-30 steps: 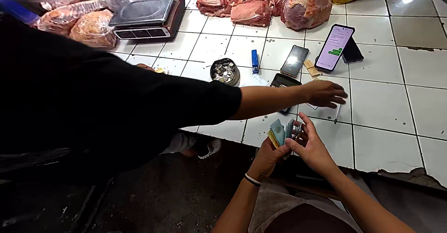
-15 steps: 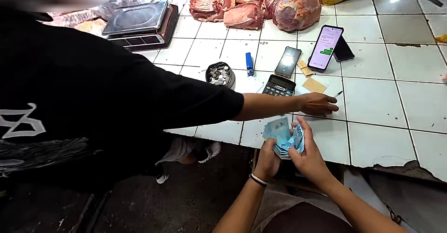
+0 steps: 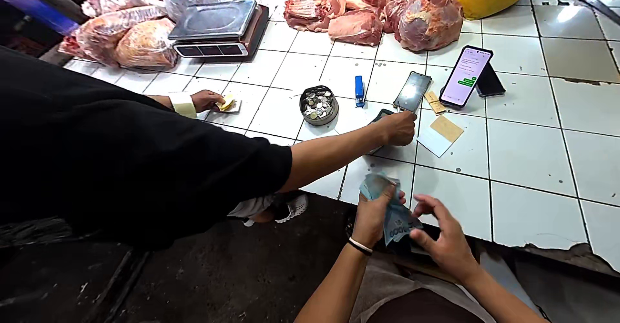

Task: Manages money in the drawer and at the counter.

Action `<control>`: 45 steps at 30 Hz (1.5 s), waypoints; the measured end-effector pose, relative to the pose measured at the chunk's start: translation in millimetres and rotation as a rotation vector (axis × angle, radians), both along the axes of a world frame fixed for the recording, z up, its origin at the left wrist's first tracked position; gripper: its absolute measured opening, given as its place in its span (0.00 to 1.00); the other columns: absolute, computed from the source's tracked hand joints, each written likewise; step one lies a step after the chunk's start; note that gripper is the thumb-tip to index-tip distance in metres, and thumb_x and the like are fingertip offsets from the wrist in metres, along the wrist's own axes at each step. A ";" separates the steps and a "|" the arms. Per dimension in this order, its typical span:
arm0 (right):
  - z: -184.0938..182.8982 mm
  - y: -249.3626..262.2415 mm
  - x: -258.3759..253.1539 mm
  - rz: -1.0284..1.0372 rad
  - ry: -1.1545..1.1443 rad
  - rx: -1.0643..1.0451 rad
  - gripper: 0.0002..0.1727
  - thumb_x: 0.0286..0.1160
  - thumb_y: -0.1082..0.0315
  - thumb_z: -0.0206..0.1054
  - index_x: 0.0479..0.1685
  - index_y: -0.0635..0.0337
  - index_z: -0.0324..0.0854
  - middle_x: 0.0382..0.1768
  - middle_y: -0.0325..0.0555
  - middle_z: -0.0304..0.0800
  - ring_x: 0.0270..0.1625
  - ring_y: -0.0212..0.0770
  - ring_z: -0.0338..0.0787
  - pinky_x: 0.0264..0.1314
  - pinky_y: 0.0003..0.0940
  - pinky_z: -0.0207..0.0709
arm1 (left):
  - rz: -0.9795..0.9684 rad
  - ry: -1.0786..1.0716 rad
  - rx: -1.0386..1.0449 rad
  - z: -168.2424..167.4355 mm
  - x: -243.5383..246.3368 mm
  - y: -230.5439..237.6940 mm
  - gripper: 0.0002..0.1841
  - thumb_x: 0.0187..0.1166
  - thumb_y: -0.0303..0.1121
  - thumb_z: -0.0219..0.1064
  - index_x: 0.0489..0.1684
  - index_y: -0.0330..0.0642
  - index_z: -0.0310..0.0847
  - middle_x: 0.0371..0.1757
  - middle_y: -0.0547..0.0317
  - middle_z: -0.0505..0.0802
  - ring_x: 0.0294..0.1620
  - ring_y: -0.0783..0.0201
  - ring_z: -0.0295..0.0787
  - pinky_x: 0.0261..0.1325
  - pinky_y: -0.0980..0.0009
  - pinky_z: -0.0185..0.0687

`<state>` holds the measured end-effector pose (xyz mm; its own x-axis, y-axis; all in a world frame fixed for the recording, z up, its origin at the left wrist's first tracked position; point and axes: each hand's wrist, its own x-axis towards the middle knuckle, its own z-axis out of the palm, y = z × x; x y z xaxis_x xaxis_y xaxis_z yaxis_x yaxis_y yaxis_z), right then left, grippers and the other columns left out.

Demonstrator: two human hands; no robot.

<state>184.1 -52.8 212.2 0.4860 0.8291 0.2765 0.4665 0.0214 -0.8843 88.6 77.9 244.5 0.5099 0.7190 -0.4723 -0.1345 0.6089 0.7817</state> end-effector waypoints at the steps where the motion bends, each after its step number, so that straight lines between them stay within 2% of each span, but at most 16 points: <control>1: 6.8 7.9 1.2 -0.074 0.061 0.024 0.43 0.72 0.32 0.67 0.67 0.67 0.80 0.49 0.45 0.89 0.53 0.26 0.87 0.60 0.24 0.81 | -0.016 -0.011 0.068 0.5 -0.6 -4.8 0.08 0.78 0.16 0.65 0.50 0.30 0.79 0.32 0.57 0.95 0.32 0.66 0.95 0.44 0.70 0.94; 5: 26.0 39.2 8.2 -0.292 0.372 0.134 0.08 0.74 0.67 0.73 0.42 0.63 0.86 0.42 0.34 0.90 0.46 0.20 0.87 0.52 0.16 0.81 | -0.038 -0.039 0.288 4.3 2.5 -18.4 0.10 0.67 0.15 0.73 0.43 0.34 0.88 0.36 0.64 0.97 0.39 0.74 0.95 0.51 0.72 0.93; 7: 33.5 45.0 20.1 -0.404 0.605 0.195 0.03 0.81 0.76 0.64 0.46 0.64 0.82 0.35 0.31 0.92 0.39 0.22 0.91 0.46 0.21 0.88 | -0.042 -0.045 0.237 10.8 3.0 -16.4 0.08 0.78 0.18 0.65 0.52 0.32 0.81 0.37 0.62 0.96 0.40 0.72 0.95 0.51 0.72 0.92; 9: 40.4 41.9 29.8 -0.443 0.613 0.280 0.06 0.81 0.78 0.63 0.47 0.61 0.82 0.35 0.28 0.92 0.38 0.22 0.92 0.47 0.21 0.89 | -0.047 -0.109 0.180 12.5 2.8 -12.6 0.09 0.83 0.20 0.57 0.54 0.31 0.81 0.35 0.60 0.96 0.36 0.70 0.95 0.49 0.72 0.91; 12: 49.4 27.5 22.6 -0.224 0.400 0.231 0.09 0.77 0.75 0.68 0.51 0.66 0.87 0.41 0.31 0.94 0.42 0.20 0.92 0.49 0.17 0.88 | -0.030 -0.103 0.224 11.9 -0.6 -15.1 0.11 0.71 0.12 0.65 0.42 0.36 0.85 0.31 0.64 0.97 0.33 0.72 0.95 0.46 0.73 0.93; 15: 42.2 25.0 17.1 -0.140 0.306 0.167 0.07 0.74 0.72 0.72 0.45 0.65 0.92 0.43 0.37 0.91 0.45 0.20 0.90 0.52 0.15 0.86 | -0.036 -0.121 0.324 7.6 -0.6 -20.4 0.17 0.57 0.10 0.70 0.36 0.43 0.90 0.33 0.71 0.97 0.37 0.78 0.94 0.47 0.76 0.92; 20: 53.9 25.0 40.6 -0.368 0.472 0.267 0.07 0.84 0.77 0.58 0.51 0.64 0.80 0.38 0.27 0.92 0.41 0.18 0.91 0.50 0.17 0.87 | -0.097 -0.153 0.239 13.7 3.2 -16.9 0.10 0.84 0.21 0.55 0.54 0.32 0.82 0.37 0.59 0.97 0.37 0.68 0.96 0.48 0.70 0.93; 24: 56.9 15.5 23.2 -0.184 0.310 0.190 0.11 0.79 0.74 0.67 0.54 0.69 0.88 0.46 0.38 0.93 0.48 0.20 0.91 0.55 0.16 0.86 | -0.043 -0.078 0.351 9.5 2.6 -21.3 0.13 0.65 0.12 0.68 0.40 0.41 0.88 0.33 0.68 0.97 0.36 0.76 0.95 0.47 0.75 0.93; 27: 41.9 12.5 13.6 -0.153 0.292 0.159 0.07 0.75 0.71 0.72 0.45 0.62 0.91 0.45 0.38 0.88 0.49 0.22 0.89 0.54 0.16 0.85 | -0.085 -0.130 0.418 0.7 -0.5 -24.2 0.15 0.57 0.14 0.74 0.38 0.43 0.91 0.36 0.70 0.97 0.39 0.77 0.94 0.49 0.75 0.92; 29: 36.9 10.4 22.5 -0.230 0.388 0.190 0.06 0.80 0.74 0.65 0.48 0.63 0.85 0.45 0.32 0.91 0.48 0.21 0.90 0.55 0.19 0.86 | -0.118 -0.079 0.343 6.7 -1.5 -25.8 0.11 0.67 0.16 0.72 0.43 0.39 0.87 0.36 0.68 0.97 0.39 0.75 0.95 0.49 0.74 0.93; 32: 44.3 8.0 37.6 -0.364 0.490 0.226 0.08 0.84 0.77 0.58 0.53 0.62 0.80 0.41 0.26 0.92 0.46 0.19 0.91 0.55 0.18 0.87 | -0.149 -0.112 0.186 7.5 -3.8 -21.4 0.11 0.83 0.21 0.55 0.54 0.33 0.81 0.37 0.61 0.97 0.38 0.69 0.95 0.49 0.71 0.92; 35: 51.2 4.4 36.6 -0.286 0.482 0.236 0.09 0.81 0.78 0.61 0.51 0.60 0.82 0.41 0.25 0.94 0.45 0.19 0.92 0.53 0.16 0.87 | -0.119 -0.058 0.104 12.0 -3.5 -19.0 0.09 0.80 0.17 0.61 0.52 0.33 0.80 0.35 0.58 0.98 0.34 0.67 0.97 0.46 0.71 0.94; 39: 49.7 4.1 22.6 -0.129 0.437 0.117 0.14 0.79 0.72 0.67 0.59 0.69 0.86 0.49 0.37 0.93 0.49 0.21 0.92 0.55 0.16 0.87 | -0.069 -0.022 0.122 14.4 -2.3 -21.6 0.13 0.68 0.11 0.69 0.43 0.38 0.84 0.34 0.64 0.97 0.36 0.73 0.95 0.47 0.74 0.93; 41: 42.0 8.8 18.2 -0.094 0.343 0.077 0.12 0.77 0.69 0.69 0.52 0.67 0.90 0.46 0.38 0.90 0.48 0.21 0.89 0.54 0.14 0.85 | -0.065 -0.044 0.159 11.7 -3.4 -23.1 0.16 0.62 0.08 0.67 0.40 0.40 0.85 0.32 0.67 0.96 0.35 0.76 0.94 0.45 0.75 0.92; 43: 38.3 13.9 18.4 -0.122 0.397 0.077 0.08 0.80 0.71 0.66 0.47 0.65 0.88 0.43 0.34 0.90 0.46 0.20 0.89 0.53 0.16 0.86 | -0.084 -0.040 0.144 15.0 -5.7 -23.2 0.15 0.66 0.11 0.67 0.45 0.39 0.83 0.34 0.66 0.96 0.36 0.74 0.94 0.47 0.74 0.92; 45: 44.3 19.0 25.7 -0.229 0.584 0.088 0.07 0.87 0.74 0.57 0.52 0.63 0.79 0.40 0.30 0.94 0.43 0.21 0.93 0.51 0.20 0.89 | -0.122 -0.066 0.072 18.8 -8.1 -19.6 0.10 0.80 0.19 0.61 0.56 0.35 0.78 0.38 0.61 0.95 0.39 0.70 0.95 0.50 0.72 0.93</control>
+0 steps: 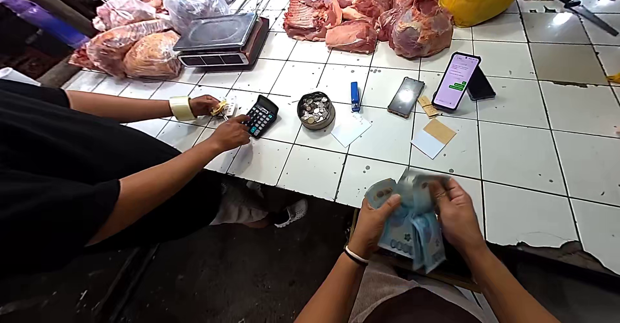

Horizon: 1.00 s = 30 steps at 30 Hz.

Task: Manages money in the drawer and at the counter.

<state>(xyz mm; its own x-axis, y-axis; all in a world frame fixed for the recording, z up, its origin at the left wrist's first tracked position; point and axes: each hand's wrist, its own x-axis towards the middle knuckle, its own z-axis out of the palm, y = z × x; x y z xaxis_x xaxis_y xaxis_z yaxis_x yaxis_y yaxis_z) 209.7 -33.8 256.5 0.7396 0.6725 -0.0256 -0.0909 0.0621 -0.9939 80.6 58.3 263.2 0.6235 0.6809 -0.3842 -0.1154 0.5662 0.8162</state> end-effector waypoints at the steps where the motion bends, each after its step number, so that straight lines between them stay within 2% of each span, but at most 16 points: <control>1: 4.0 2.0 4.2 -0.055 0.049 0.019 0.08 0.89 0.74 0.54 0.54 0.62 0.78 0.39 0.29 0.94 0.42 0.21 0.93 0.51 0.20 0.89 | 0.001 -0.040 -0.036 -2.0 -0.2 1.7 0.11 0.83 0.21 0.56 0.57 0.34 0.79 0.39 0.58 0.96 0.39 0.68 0.95 0.50 0.71 0.92; 2: 7.1 2.7 7.1 -0.085 0.047 0.052 0.09 0.89 0.75 0.53 0.55 0.62 0.77 0.40 0.28 0.93 0.44 0.21 0.93 0.52 0.19 0.88 | -0.003 -0.072 -0.064 -4.3 -1.0 3.8 0.12 0.84 0.20 0.54 0.59 0.31 0.78 0.39 0.54 0.97 0.39 0.65 0.96 0.50 0.69 0.93; 4: 12.4 0.1 6.7 -0.056 -0.038 0.086 0.08 0.86 0.77 0.55 0.55 0.61 0.77 0.42 0.26 0.92 0.45 0.18 0.92 0.53 0.16 0.87 | 0.009 -0.036 -0.061 -6.8 -3.9 5.7 0.12 0.80 0.16 0.59 0.59 0.31 0.75 0.39 0.52 0.97 0.38 0.62 0.97 0.50 0.67 0.94; 6: 13.3 -5.2 -0.9 0.044 -0.160 0.067 0.09 0.82 0.71 0.65 0.55 0.63 0.81 0.44 0.27 0.94 0.46 0.18 0.92 0.54 0.17 0.88 | 0.047 0.025 0.005 -6.9 -4.7 3.9 0.14 0.72 0.13 0.68 0.52 0.33 0.79 0.37 0.58 0.97 0.37 0.67 0.96 0.49 0.70 0.94; 7: 11.4 -7.0 -5.6 0.102 -0.222 0.042 0.13 0.80 0.66 0.69 0.56 0.65 0.83 0.46 0.30 0.95 0.48 0.18 0.92 0.54 0.17 0.88 | 0.058 0.029 0.048 -8.4 -4.6 2.7 0.14 0.67 0.11 0.70 0.47 0.35 0.82 0.36 0.62 0.97 0.37 0.71 0.95 0.48 0.72 0.93; 9: 2.5 -5.8 -12.3 0.152 -0.335 -0.010 0.16 0.76 0.60 0.73 0.50 0.65 0.90 0.43 0.35 0.92 0.46 0.18 0.89 0.52 0.14 0.85 | 0.060 -0.011 0.108 -12.9 -3.5 0.4 0.16 0.60 0.09 0.69 0.41 0.39 0.86 0.35 0.66 0.97 0.38 0.75 0.94 0.48 0.74 0.92; 11: -3.3 -2.8 -12.1 0.114 -0.276 -0.009 0.10 0.76 0.65 0.73 0.44 0.65 0.90 0.41 0.34 0.89 0.44 0.19 0.88 0.51 0.14 0.84 | 0.038 -0.029 0.082 -10.7 -3.1 -0.6 0.16 0.64 0.09 0.67 0.46 0.37 0.84 0.37 0.64 0.97 0.40 0.74 0.95 0.51 0.73 0.92; 13: 2.4 0.0 -4.2 -0.009 -0.107 0.002 0.06 0.82 0.73 0.63 0.50 0.65 0.81 0.40 0.30 0.93 0.43 0.19 0.92 0.52 0.19 0.88 | 0.007 -0.031 -0.012 -2.6 -2.3 0.0 0.12 0.78 0.16 0.61 0.57 0.34 0.77 0.41 0.60 0.96 0.42 0.70 0.95 0.53 0.71 0.92; 15: 9.0 0.7 4.2 -0.082 -0.033 0.085 0.07 0.85 0.76 0.58 0.55 0.61 0.77 0.41 0.27 0.93 0.45 0.20 0.93 0.54 0.19 0.89 | -0.008 -0.064 -0.074 -3.2 -2.2 3.1 0.12 0.83 0.18 0.55 0.59 0.30 0.76 0.39 0.53 0.97 0.38 0.64 0.96 0.49 0.69 0.93; 18: 11.7 -5.3 2.1 0.037 -0.179 0.106 0.07 0.80 0.71 0.68 0.52 0.59 0.84 0.43 0.25 0.95 0.45 0.19 0.93 0.53 0.18 0.88 | 0.017 0.000 0.005 -5.3 -4.7 2.1 0.11 0.75 0.14 0.65 0.50 0.34 0.81 0.37 0.58 0.97 0.36 0.67 0.96 0.47 0.70 0.94; 21: 1.8 -5.8 -8.5 0.202 -0.312 -0.012 0.11 0.75 0.64 0.73 0.47 0.62 0.92 0.42 0.35 0.90 0.46 0.20 0.89 0.52 0.15 0.85 | 0.055 -0.020 0.091 -13.1 -3.9 -2.0 0.15 0.62 0.09 0.69 0.41 0.38 0.86 0.36 0.64 0.97 0.39 0.73 0.94 0.50 0.73 0.92; 23: -2.7 -3.1 -8.3 0.183 -0.184 -0.047 0.09 0.79 0.69 0.69 0.48 0.65 0.87 0.44 0.36 0.92 0.46 0.21 0.91 0.53 0.18 0.87 | 0.037 0.010 0.067 -8.6 -2.5 -2.5 0.14 0.68 0.11 0.66 0.46 0.36 0.83 0.37 0.64 0.97 0.40 0.74 0.94 0.51 0.73 0.92; 25: -0.8 1.6 -1.5 0.064 -0.022 -0.067 0.09 0.85 0.73 0.59 0.56 0.67 0.79 0.42 0.32 0.94 0.44 0.20 0.93 0.52 0.20 0.89 | -0.005 0.049 -0.016 -1.4 -3.9 2.0 0.09 0.84 0.20 0.59 0.56 0.33 0.79 0.38 0.61 0.96 0.40 0.71 0.95 0.52 0.72 0.92; 26: -0.9 3.5 3.4 -0.002 0.029 -0.055 0.09 0.87 0.74 0.56 0.59 0.66 0.76 0.42 0.31 0.93 0.44 0.20 0.93 0.53 0.19 0.89 | -0.013 0.013 -0.067 -3.6 -6.4 5.3 0.11 0.88 0.24 0.54 0.59 0.31 0.80 0.37 0.59 0.96 0.39 0.68 0.95 0.52 0.70 0.91; 28: -2.3 4.0 13.1 -0.093 0.070 -0.022 0.11 0.89 0.75 0.53 0.63 0.67 0.72 0.45 0.31 0.90 0.47 0.19 0.91 0.56 0.17 0.86 | -0.013 -0.072 -0.155 -11.3 -14.6 11.1 0.16 0.91 0.28 0.44 0.53 0.33 0.81 0.24 0.62 0.91 0.29 0.66 0.92 0.46 0.67 0.92; 30: -5.0 0.6 18.8 -0.129 0.020 -0.038 0.10 0.88 0.75 0.55 0.61 0.65 0.71 0.44 0.30 0.90 0.46 0.17 0.91 0.54 0.14 0.86 | -0.045 -0.157 -0.222 -18.4 -26.3 13.5 0.18 0.89 0.31 0.41 0.39 0.43 0.81 0.16 0.67 0.85 0.20 0.68 0.87 0.41 0.65 0.92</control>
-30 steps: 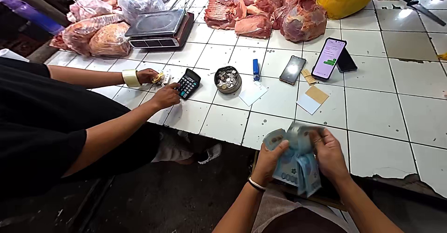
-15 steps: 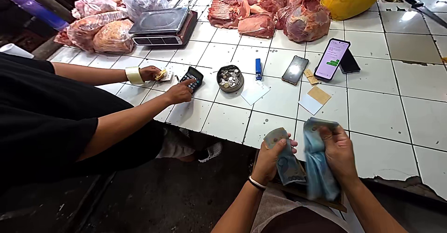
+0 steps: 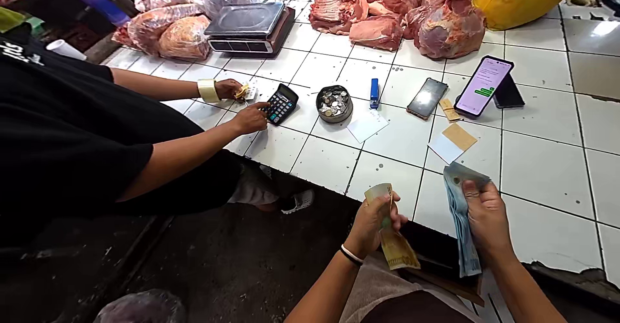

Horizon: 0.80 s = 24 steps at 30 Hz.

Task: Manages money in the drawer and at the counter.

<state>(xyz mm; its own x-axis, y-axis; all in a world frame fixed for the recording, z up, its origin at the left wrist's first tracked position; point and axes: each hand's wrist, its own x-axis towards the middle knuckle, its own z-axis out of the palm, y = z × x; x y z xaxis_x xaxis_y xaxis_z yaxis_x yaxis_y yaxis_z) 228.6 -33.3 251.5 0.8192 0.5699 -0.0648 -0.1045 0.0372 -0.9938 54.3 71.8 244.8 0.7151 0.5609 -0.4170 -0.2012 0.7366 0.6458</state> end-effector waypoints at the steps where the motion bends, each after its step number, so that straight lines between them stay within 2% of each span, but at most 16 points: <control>1: -2.2 -2.9 0.7 0.007 -0.061 -0.038 0.10 0.87 0.74 0.57 0.60 0.66 0.72 0.43 0.31 0.90 0.45 0.16 0.91 0.53 0.13 0.86 | -0.033 -0.038 -0.027 -2.2 -5.2 -0.3 0.19 0.87 0.33 0.43 0.33 0.47 0.82 0.15 0.69 0.84 0.18 0.69 0.86 0.37 0.66 0.91; 3: -8.0 -8.9 -2.3 0.066 -0.202 -0.140 0.12 0.85 0.71 0.61 0.59 0.69 0.76 0.43 0.32 0.90 0.44 0.13 0.89 0.51 0.11 0.84 | -0.143 -0.046 -0.040 -2.8 -13.0 -3.0 0.18 0.85 0.35 0.45 0.30 0.48 0.83 0.22 0.67 0.88 0.23 0.69 0.88 0.37 0.69 0.91; 4: -11.5 -11.4 -5.5 0.105 -0.263 -0.196 0.13 0.84 0.69 0.62 0.59 0.70 0.77 0.43 0.34 0.90 0.43 0.12 0.88 0.51 0.10 0.83 | -0.213 -0.017 -0.021 -2.8 -15.6 -4.6 0.16 0.84 0.35 0.47 0.38 0.45 0.84 0.31 0.64 0.91 0.32 0.68 0.90 0.43 0.69 0.91; 5: -15.7 -13.9 -9.0 0.149 -0.329 -0.249 0.15 0.84 0.66 0.63 0.59 0.70 0.78 0.43 0.36 0.91 0.43 0.12 0.88 0.51 0.10 0.82 | -0.283 0.008 0.007 -3.5 -17.3 -6.1 0.17 0.83 0.35 0.50 0.54 0.40 0.84 0.40 0.62 0.94 0.40 0.68 0.92 0.50 0.69 0.90; 6: -20.0 -15.5 -12.6 0.198 -0.400 -0.289 0.17 0.84 0.63 0.64 0.58 0.70 0.80 0.42 0.38 0.92 0.44 0.13 0.88 0.51 0.11 0.81 | -0.355 0.026 0.039 -4.6 -17.9 -7.6 0.22 0.82 0.35 0.52 0.70 0.36 0.78 0.47 0.63 0.94 0.45 0.71 0.91 0.55 0.71 0.88; 7: -23.3 -15.7 -16.8 0.245 -0.455 -0.308 0.17 0.84 0.61 0.64 0.57 0.69 0.81 0.42 0.40 0.93 0.44 0.14 0.88 0.51 0.12 0.81 | -0.406 0.050 0.055 -4.0 -17.8 -9.6 0.25 0.81 0.35 0.52 0.76 0.36 0.73 0.48 0.65 0.94 0.45 0.73 0.91 0.55 0.72 0.87; 8: -25.7 -14.0 -21.8 0.283 -0.504 -0.307 0.17 0.84 0.60 0.64 0.55 0.68 0.83 0.41 0.40 0.93 0.44 0.15 0.89 0.51 0.11 0.81 | -0.431 0.078 0.048 -2.8 -17.7 -11.9 0.22 0.81 0.33 0.52 0.73 0.39 0.74 0.45 0.67 0.95 0.44 0.74 0.92 0.55 0.73 0.88; 10: -29.3 -9.1 -32.0 0.340 -0.587 -0.236 0.17 0.83 0.59 0.65 0.52 0.68 0.85 0.40 0.41 0.94 0.44 0.16 0.89 0.53 0.11 0.80 | -0.438 0.141 0.011 -0.1 -15.1 -16.6 0.12 0.83 0.30 0.49 0.52 0.44 0.79 0.38 0.66 0.96 0.40 0.73 0.93 0.50 0.72 0.90; 11: -30.2 -6.4 -36.1 0.358 -0.603 -0.187 0.17 0.83 0.58 0.65 0.50 0.67 0.85 0.40 0.41 0.95 0.44 0.15 0.90 0.53 0.10 0.80 | -0.424 0.161 0.005 0.1 -12.5 -18.1 0.12 0.84 0.29 0.48 0.47 0.45 0.80 0.36 0.67 0.96 0.38 0.73 0.93 0.48 0.73 0.90; 14: -24.3 -1.1 -44.0 0.370 -0.408 -0.147 0.28 0.78 0.46 0.69 0.55 0.67 0.82 0.42 0.34 0.92 0.41 0.13 0.89 0.46 0.09 0.83 | -0.308 0.230 0.061 1.9 -6.3 -20.0 0.12 0.87 0.26 0.48 0.40 0.44 0.80 0.30 0.69 0.92 0.33 0.76 0.91 0.43 0.74 0.89; 15: -18.8 0.5 -44.0 0.379 -0.286 -0.185 0.33 0.72 0.44 0.72 0.60 0.66 0.81 0.42 0.31 0.92 0.40 0.14 0.90 0.44 0.11 0.85 | -0.293 0.232 0.102 1.2 -6.0 -18.8 0.12 0.87 0.26 0.48 0.40 0.44 0.79 0.30 0.70 0.92 0.33 0.77 0.90 0.43 0.75 0.89; 17: -9.2 2.6 -40.2 0.419 -0.064 -0.256 0.28 0.67 0.54 0.76 0.63 0.63 0.81 0.40 0.30 0.95 0.37 0.18 0.92 0.41 0.14 0.87 | -0.317 0.217 0.202 -3.4 -7.1 -16.7 0.12 0.87 0.27 0.49 0.43 0.42 0.80 0.32 0.70 0.91 0.35 0.78 0.90 0.46 0.75 0.88; 19: -2.6 2.5 -31.6 0.478 0.106 -0.316 0.15 0.71 0.69 0.73 0.55 0.63 0.85 0.33 0.35 0.97 0.31 0.24 0.94 0.36 0.19 0.89 | -0.346 0.211 0.247 -5.6 -7.9 -16.8 0.12 0.87 0.28 0.48 0.44 0.40 0.80 0.33 0.70 0.91 0.36 0.78 0.89 0.47 0.75 0.87; 21: -2.2 -1.1 -22.4 0.524 0.216 -0.377 0.07 0.75 0.74 0.69 0.48 0.63 0.87 0.30 0.39 0.97 0.29 0.29 0.94 0.35 0.24 0.90 | -0.352 0.233 0.273 -3.2 -8.9 -18.7 0.13 0.88 0.29 0.48 0.45 0.38 0.80 0.33 0.70 0.90 0.35 0.79 0.88 0.47 0.75 0.86; 22: -4.0 -4.4 -19.3 0.517 0.243 -0.386 0.06 0.78 0.75 0.67 0.48 0.64 0.87 0.30 0.40 0.96 0.29 0.30 0.95 0.35 0.25 0.91 | -0.349 0.242 0.281 -1.6 -10.8 -18.9 0.13 0.88 0.29 0.48 0.48 0.36 0.80 0.34 0.69 0.90 0.36 0.78 0.88 0.47 0.74 0.87; 24: -10.0 -8.3 -9.1 0.474 0.247 -0.365 0.08 0.85 0.74 0.59 0.55 0.64 0.81 0.34 0.38 0.96 0.33 0.28 0.95 0.40 0.25 0.91 | -0.307 0.224 0.285 -2.5 -17.8 -10.4 0.18 0.90 0.31 0.44 0.59 0.31 0.79 0.41 0.61 0.95 0.38 0.70 0.94 0.47 0.68 0.92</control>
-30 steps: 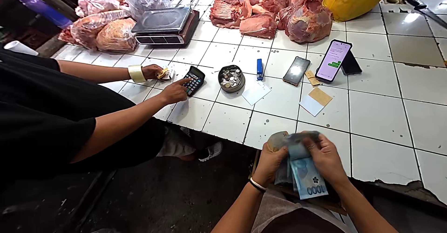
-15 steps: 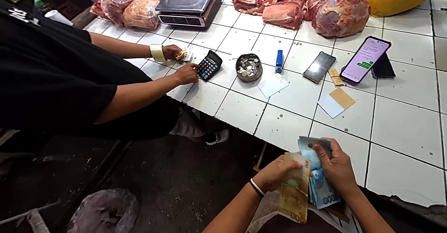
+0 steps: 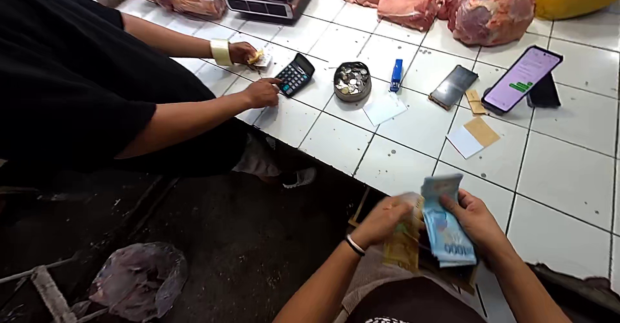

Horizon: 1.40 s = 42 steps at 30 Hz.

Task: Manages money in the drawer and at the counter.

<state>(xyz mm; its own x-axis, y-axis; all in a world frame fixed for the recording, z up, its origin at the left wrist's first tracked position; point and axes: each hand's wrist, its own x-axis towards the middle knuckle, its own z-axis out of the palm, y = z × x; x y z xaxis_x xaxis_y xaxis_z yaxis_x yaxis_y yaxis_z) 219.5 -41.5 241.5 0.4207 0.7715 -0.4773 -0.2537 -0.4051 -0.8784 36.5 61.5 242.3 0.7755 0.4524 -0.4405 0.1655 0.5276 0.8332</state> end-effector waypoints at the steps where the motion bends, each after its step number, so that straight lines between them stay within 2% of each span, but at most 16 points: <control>1: -3.5 -2.7 5.5 -0.038 -0.018 0.014 0.09 0.87 0.74 0.56 0.58 0.63 0.78 0.35 0.35 0.94 0.34 0.26 0.94 0.41 0.24 0.91 | 0.027 -0.017 -0.007 -1.2 -6.9 6.7 0.20 0.91 0.31 0.41 0.59 0.31 0.80 0.46 0.57 0.96 0.40 0.66 0.96 0.47 0.67 0.93; 2: -8.0 -5.4 11.0 -0.098 -0.022 0.044 0.09 0.88 0.75 0.55 0.58 0.63 0.76 0.35 0.32 0.94 0.35 0.24 0.94 0.42 0.22 0.90 | 0.080 -0.018 -0.008 -3.1 -14.8 14.3 0.21 0.90 0.31 0.38 0.50 0.33 0.81 0.43 0.56 0.97 0.39 0.64 0.96 0.48 0.65 0.93; 3: -12.6 -7.9 16.9 -0.157 -0.017 0.091 0.09 0.88 0.76 0.53 0.58 0.62 0.75 0.36 0.30 0.94 0.37 0.22 0.93 0.45 0.20 0.90 | 0.155 0.006 -0.005 -5.7 -23.0 22.6 0.20 0.86 0.31 0.38 0.38 0.38 0.80 0.32 0.60 0.96 0.33 0.63 0.95 0.46 0.63 0.93; 5: -19.4 -12.9 28.1 -0.250 0.000 0.175 0.09 0.88 0.78 0.51 0.57 0.61 0.74 0.38 0.30 0.93 0.39 0.22 0.93 0.48 0.19 0.89 | 0.257 0.107 0.028 -13.3 -39.7 39.3 0.19 0.83 0.30 0.37 0.26 0.49 0.73 0.15 0.73 0.82 0.17 0.72 0.82 0.33 0.69 0.88; 6: -21.0 -15.4 32.2 -0.282 0.008 0.189 0.09 0.89 0.78 0.51 0.57 0.60 0.75 0.38 0.31 0.94 0.39 0.22 0.93 0.46 0.19 0.89 | 0.292 0.146 0.040 -19.7 -47.0 46.0 0.19 0.81 0.30 0.37 0.22 0.53 0.71 0.11 0.77 0.74 0.11 0.76 0.73 0.24 0.75 0.80; 8: -22.4 -21.2 36.1 -0.309 0.036 0.187 0.10 0.89 0.78 0.51 0.56 0.59 0.75 0.37 0.32 0.94 0.36 0.23 0.93 0.39 0.18 0.89 | 0.324 0.230 0.025 -34.0 -57.7 52.5 0.20 0.83 0.29 0.36 0.20 0.55 0.68 0.08 0.79 0.65 0.08 0.80 0.58 0.15 0.82 0.62; 10: -24.6 -28.0 36.3 -0.283 0.061 0.188 0.11 0.88 0.78 0.51 0.57 0.59 0.75 0.38 0.32 0.95 0.37 0.24 0.94 0.41 0.19 0.89 | 0.260 0.371 0.062 -51.7 -62.5 49.6 0.18 0.88 0.32 0.40 0.23 0.52 0.68 0.10 0.78 0.63 0.08 0.80 0.54 0.14 0.82 0.56; 12: -25.8 -34.0 34.2 -0.253 0.071 0.181 0.11 0.87 0.80 0.52 0.58 0.60 0.75 0.40 0.32 0.95 0.40 0.24 0.95 0.47 0.20 0.90 | 0.146 0.506 0.120 -70.9 -59.4 39.9 0.16 0.93 0.39 0.47 0.34 0.45 0.74 0.16 0.75 0.66 0.12 0.78 0.57 0.18 0.80 0.58; 15: -30.2 -42.7 31.4 -0.244 0.078 0.162 0.11 0.85 0.80 0.53 0.58 0.61 0.75 0.40 0.32 0.95 0.41 0.24 0.95 0.49 0.20 0.90 | 0.049 0.585 0.146 -94.0 -49.9 23.8 0.14 0.88 0.41 0.63 0.53 0.37 0.79 0.27 0.68 0.76 0.19 0.76 0.66 0.24 0.77 0.66; 18: -33.1 -49.5 29.9 -0.257 0.088 0.141 0.11 0.87 0.80 0.52 0.59 0.60 0.74 0.40 0.33 0.95 0.41 0.24 0.95 0.49 0.21 0.90 | 0.026 0.605 0.146 -98.8 -40.2 16.2 0.16 0.83 0.36 0.70 0.60 0.35 0.78 0.35 0.62 0.83 0.24 0.76 0.71 0.27 0.78 0.68; 23: -33.2 -51.6 27.6 -0.273 0.081 0.125 0.11 0.87 0.79 0.52 0.58 0.60 0.75 0.38 0.34 0.95 0.39 0.25 0.95 0.47 0.20 0.90 | 0.030 0.593 0.158 -93.8 -34.9 28.4 0.13 0.84 0.36 0.68 0.55 0.36 0.79 0.30 0.65 0.80 0.20 0.77 0.68 0.24 0.79 0.66; 31: -32.7 -44.1 21.7 -0.240 0.089 0.128 0.11 0.86 0.80 0.53 0.58 0.61 0.76 0.38 0.35 0.95 0.38 0.26 0.95 0.46 0.21 0.91 | 0.203 0.526 0.067 -88.8 -42.0 43.2 0.06 0.85 0.33 0.66 0.43 0.42 0.76 0.16 0.71 0.71 0.11 0.78 0.61 0.16 0.82 0.60; 36: -28.3 -36.3 18.6 -0.210 0.092 0.130 0.12 0.86 0.80 0.53 0.59 0.60 0.76 0.38 0.34 0.96 0.38 0.26 0.95 0.46 0.21 0.91 | 0.255 0.368 -0.080 -82.9 -43.5 40.4 0.11 0.91 0.35 0.56 0.33 0.49 0.71 0.13 0.74 0.67 0.09 0.79 0.58 0.15 0.84 0.61; 39: -26.4 -30.9 12.3 -0.191 0.104 0.112 0.12 0.86 0.81 0.52 0.59 0.60 0.75 0.38 0.35 0.96 0.37 0.26 0.95 0.46 0.21 0.91 | 0.217 0.325 -0.162 -71.1 -42.0 39.1 0.08 0.93 0.34 0.45 0.48 0.47 0.69 0.23 0.70 0.75 0.16 0.77 0.68 0.22 0.82 0.72; 40: -26.3 -29.4 9.6 -0.182 0.109 0.103 0.12 0.86 0.80 0.53 0.59 0.61 0.75 0.38 0.35 0.96 0.37 0.26 0.96 0.45 0.21 0.91 | 0.208 0.340 -0.166 -64.9 -39.8 37.6 0.08 0.89 0.31 0.44 0.52 0.47 0.68 0.27 0.68 0.77 0.19 0.76 0.72 0.26 0.81 0.75; 42: -26.0 -26.1 3.9 -0.155 0.126 0.078 0.11 0.87 0.80 0.53 0.60 0.62 0.74 0.38 0.36 0.95 0.37 0.27 0.96 0.45 0.22 0.91 | 0.198 0.373 -0.130 -51.7 -34.9 33.8 0.15 0.84 0.22 0.46 0.64 0.41 0.68 0.35 0.62 0.84 0.29 0.73 0.82 0.35 0.76 0.82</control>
<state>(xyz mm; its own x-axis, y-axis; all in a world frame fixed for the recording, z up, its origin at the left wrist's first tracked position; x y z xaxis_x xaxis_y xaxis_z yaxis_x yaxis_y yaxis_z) 223.4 -67.6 215.5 0.4783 0.7387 -0.4750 -0.4174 -0.2846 -0.8630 1.6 95.2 190.6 0.4565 0.4985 -0.7370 0.3279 0.6758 0.6602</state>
